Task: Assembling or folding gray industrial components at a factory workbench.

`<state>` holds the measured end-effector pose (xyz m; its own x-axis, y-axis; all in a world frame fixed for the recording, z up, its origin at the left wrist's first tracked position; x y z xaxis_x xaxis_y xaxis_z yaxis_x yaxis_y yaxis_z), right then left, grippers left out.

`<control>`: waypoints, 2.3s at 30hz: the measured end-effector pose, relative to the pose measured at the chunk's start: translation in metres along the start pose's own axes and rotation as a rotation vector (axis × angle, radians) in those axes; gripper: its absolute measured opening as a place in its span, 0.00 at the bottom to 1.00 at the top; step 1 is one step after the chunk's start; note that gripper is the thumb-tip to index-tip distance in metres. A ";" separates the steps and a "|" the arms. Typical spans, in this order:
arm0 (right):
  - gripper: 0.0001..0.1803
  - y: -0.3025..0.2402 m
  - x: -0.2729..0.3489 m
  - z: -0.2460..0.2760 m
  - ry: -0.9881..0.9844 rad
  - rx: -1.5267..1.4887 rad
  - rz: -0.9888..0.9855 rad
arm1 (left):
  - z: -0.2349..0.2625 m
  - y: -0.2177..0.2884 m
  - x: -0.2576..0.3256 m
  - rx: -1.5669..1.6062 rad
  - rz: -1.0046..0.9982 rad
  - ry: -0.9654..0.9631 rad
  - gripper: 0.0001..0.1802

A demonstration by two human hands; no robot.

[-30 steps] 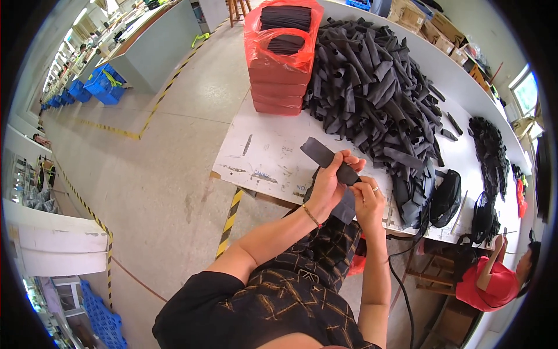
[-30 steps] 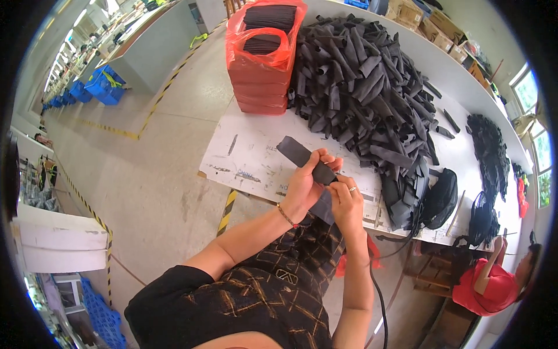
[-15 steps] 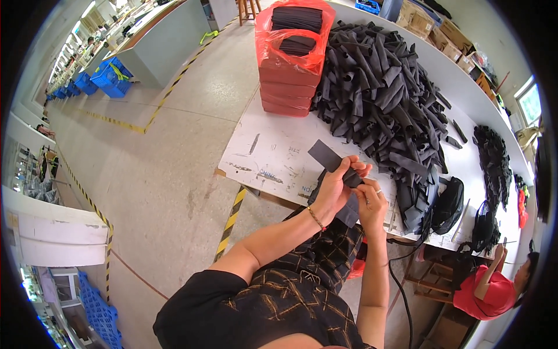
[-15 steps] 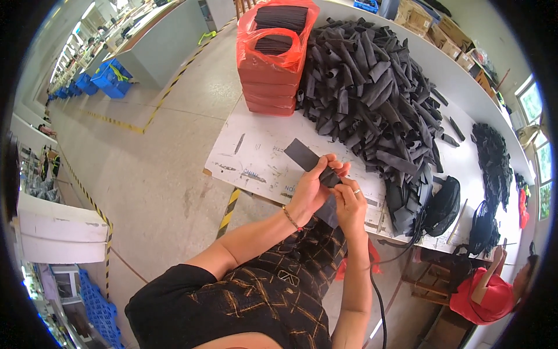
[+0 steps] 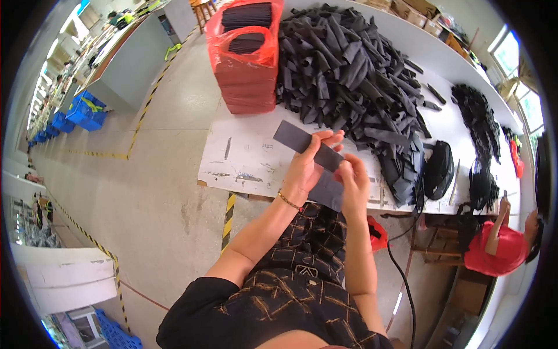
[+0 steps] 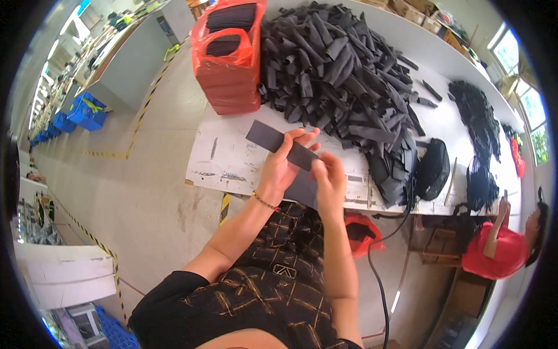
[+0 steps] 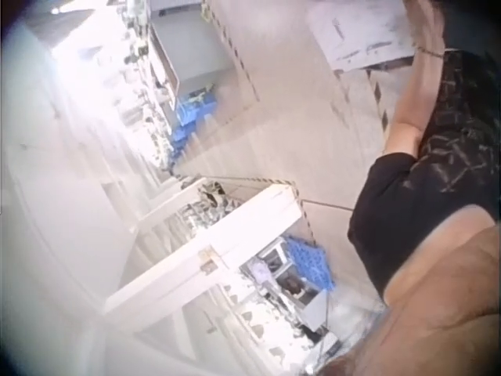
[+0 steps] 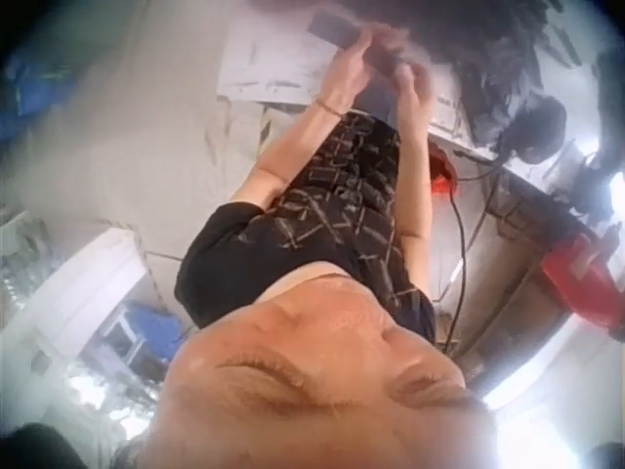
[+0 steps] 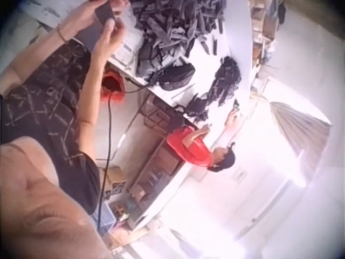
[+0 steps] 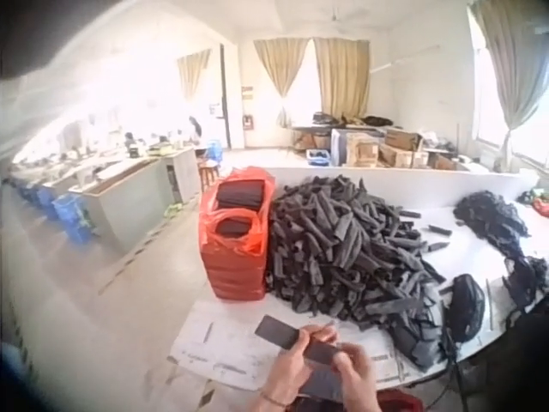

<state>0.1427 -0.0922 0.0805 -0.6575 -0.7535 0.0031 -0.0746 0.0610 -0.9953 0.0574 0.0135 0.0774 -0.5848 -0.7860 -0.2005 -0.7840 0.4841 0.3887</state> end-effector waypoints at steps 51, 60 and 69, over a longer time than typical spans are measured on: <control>0.13 0.021 0.001 0.022 -0.192 0.284 -0.080 | 0.040 -0.003 0.042 -0.582 0.231 0.215 0.07; 0.06 0.046 0.017 -0.001 -0.296 -0.479 -0.302 | 0.031 -0.029 0.053 -0.304 0.525 0.077 0.09; 0.10 0.022 -0.002 0.026 0.082 0.181 0.116 | 0.043 -0.018 0.044 -0.588 0.348 0.178 0.14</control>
<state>0.1620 -0.1064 0.0563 -0.7128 -0.6924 -0.1115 0.1353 0.0202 -0.9906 0.0365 -0.0131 0.0229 -0.6989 -0.6985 0.1538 -0.2861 0.4701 0.8350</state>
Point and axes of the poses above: each hand's wrist, its own x-axis away from the middle knuckle, its own z-axis out of the back of the hand, y = z × x, the point moved 9 cm from there along -x, towards the middle knuckle, and after that the axes turned 4 degrees about x, right-handed, at the moved point
